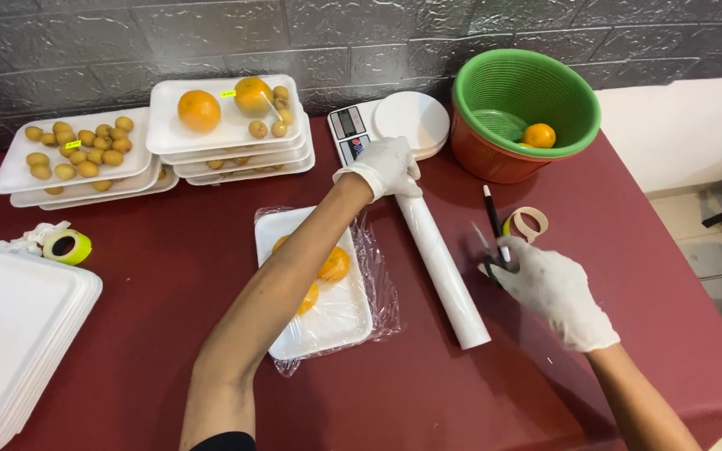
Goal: Wrapping a foam tray containing oranges with plastic wrap and cutting it with scissors
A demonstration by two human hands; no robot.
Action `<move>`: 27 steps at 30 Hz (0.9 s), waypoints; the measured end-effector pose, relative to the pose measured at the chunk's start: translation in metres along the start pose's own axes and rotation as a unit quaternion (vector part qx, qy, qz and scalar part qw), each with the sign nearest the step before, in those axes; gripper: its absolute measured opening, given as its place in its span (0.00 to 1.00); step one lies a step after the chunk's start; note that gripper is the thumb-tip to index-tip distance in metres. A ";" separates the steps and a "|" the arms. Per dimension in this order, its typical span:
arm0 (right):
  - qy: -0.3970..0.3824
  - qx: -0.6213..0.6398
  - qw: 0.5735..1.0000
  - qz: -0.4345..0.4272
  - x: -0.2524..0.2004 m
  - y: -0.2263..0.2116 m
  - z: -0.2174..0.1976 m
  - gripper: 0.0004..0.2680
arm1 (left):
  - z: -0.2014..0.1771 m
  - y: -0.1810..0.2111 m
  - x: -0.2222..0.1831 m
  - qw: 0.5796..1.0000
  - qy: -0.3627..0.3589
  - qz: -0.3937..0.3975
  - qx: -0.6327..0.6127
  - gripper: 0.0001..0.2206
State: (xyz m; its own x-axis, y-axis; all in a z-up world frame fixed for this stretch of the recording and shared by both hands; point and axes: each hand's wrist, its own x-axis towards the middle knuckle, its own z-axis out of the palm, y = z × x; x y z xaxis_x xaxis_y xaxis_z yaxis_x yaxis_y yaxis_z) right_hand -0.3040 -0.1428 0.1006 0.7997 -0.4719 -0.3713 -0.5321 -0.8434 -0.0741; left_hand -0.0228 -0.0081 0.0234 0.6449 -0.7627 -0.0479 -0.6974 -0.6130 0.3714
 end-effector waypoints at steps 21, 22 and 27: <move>0.036 -0.028 0.998 -0.035 0.004 0.050 0.056 0.11 | 0.041 0.073 -0.084 0.851 0.209 0.379 0.296 0.09; 0.036 -0.028 0.998 -0.036 0.004 0.053 0.056 0.11 | 0.025 0.069 -0.093 0.852 0.209 0.378 0.297 0.09; 0.055 0.001 0.997 -0.055 -0.015 0.041 0.028 0.12 | -0.096 0.051 -0.184 0.937 0.211 0.265 0.090 0.05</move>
State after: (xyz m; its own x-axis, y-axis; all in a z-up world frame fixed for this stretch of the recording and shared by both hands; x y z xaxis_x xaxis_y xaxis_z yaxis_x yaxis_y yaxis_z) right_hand -0.3452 -0.1632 0.0770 0.8790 -0.4015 -0.2573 -0.4395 -0.8914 -0.1107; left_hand -0.1478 0.1207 0.1399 0.2332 -0.8433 0.4842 -0.9713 -0.2260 0.0742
